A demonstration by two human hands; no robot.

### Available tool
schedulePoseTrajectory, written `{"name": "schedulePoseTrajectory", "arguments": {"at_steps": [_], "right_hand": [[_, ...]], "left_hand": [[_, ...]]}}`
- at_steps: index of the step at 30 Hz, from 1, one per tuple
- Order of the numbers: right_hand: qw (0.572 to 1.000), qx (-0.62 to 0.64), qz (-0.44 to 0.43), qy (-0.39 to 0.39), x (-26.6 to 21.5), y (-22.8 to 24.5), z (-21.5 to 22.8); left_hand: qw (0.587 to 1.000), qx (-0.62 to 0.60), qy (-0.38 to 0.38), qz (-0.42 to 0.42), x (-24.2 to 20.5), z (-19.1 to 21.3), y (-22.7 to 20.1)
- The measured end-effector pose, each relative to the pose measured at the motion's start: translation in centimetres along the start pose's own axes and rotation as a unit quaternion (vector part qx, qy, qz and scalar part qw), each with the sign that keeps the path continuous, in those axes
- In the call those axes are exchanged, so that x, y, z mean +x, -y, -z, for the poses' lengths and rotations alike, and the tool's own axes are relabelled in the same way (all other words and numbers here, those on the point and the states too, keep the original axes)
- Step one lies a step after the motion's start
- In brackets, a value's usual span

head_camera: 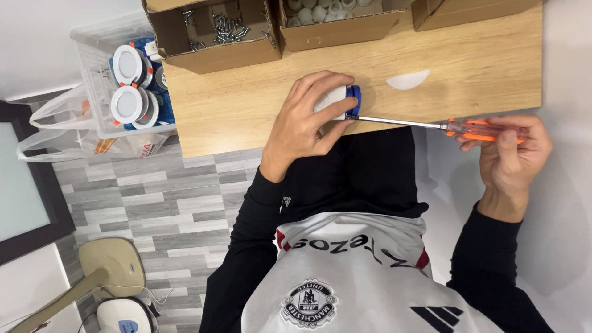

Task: The person assembles electrical components by inserting a white plastic housing into a blue plastic base. They use a screwdriver to tighten screws on the side of the assembly, securing the two parts together. The person handles the components and the tool with both hands on a wooden table.

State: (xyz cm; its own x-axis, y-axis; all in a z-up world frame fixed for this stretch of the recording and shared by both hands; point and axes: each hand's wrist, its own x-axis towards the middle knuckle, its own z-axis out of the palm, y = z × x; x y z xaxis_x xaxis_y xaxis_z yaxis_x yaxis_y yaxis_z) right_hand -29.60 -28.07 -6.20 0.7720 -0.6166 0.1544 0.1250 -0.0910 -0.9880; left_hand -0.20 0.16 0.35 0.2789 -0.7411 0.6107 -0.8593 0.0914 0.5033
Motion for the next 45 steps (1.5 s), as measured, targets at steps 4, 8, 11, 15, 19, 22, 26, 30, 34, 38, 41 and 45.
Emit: {"name": "schedulePoseTrajectory", "arguments": {"at_steps": [4,8,11,15,19,22,26,30,34,38,41,45], "right_hand": [[1.000,0.002,-0.005,-0.005,-0.2,-0.1,0.2],[1.000,-0.003,-0.001,-0.009,-0.2,0.1,0.4],[1.000,-0.013,-0.001,-0.004,-0.1,0.7,0.1],[1.000,-0.011,-0.020,-0.015,0.2,0.5,0.4],[1.000,-0.011,-0.028,-0.007,0.5,0.5,0.3],[1.000,-0.018,-0.024,0.001,0.6,0.6,0.3],[0.999,0.003,0.036,0.040,1.0,0.3,0.6],[0.998,0.011,0.031,0.062,1.1,0.5,1.0],[0.997,-0.011,0.020,0.078,1.5,2.9,-0.5],[0.991,-0.096,-0.056,0.072,1.5,3.4,-0.8],[0.992,-0.088,-0.029,0.082,1.8,2.5,-0.2],[0.991,-0.079,0.013,0.103,2.3,2.4,-0.2]], "left_hand": [[1.000,0.007,-0.001,-0.001,0.1,-0.1,0.0],[1.000,0.018,0.000,-0.006,0.1,0.0,0.0],[1.000,0.016,0.004,-0.006,-0.1,0.0,0.0],[1.000,0.010,0.002,-0.011,-0.1,-0.1,0.2],[1.000,0.010,0.006,-0.009,0.0,0.0,0.2],[1.000,0.010,0.005,-0.009,-0.3,-0.3,0.4],[1.000,0.016,0.009,-0.005,-0.2,-0.3,0.4],[1.000,0.018,0.007,-0.004,-0.3,-0.3,0.4],[1.000,0.014,0.008,-0.002,-0.3,-0.3,0.3],[1.000,0.016,0.008,-0.001,-0.3,-0.4,0.3],[1.000,0.011,0.009,0.004,-0.3,-0.2,0.1],[1.000,0.008,0.009,0.005,-0.3,-0.2,0.1]]}}
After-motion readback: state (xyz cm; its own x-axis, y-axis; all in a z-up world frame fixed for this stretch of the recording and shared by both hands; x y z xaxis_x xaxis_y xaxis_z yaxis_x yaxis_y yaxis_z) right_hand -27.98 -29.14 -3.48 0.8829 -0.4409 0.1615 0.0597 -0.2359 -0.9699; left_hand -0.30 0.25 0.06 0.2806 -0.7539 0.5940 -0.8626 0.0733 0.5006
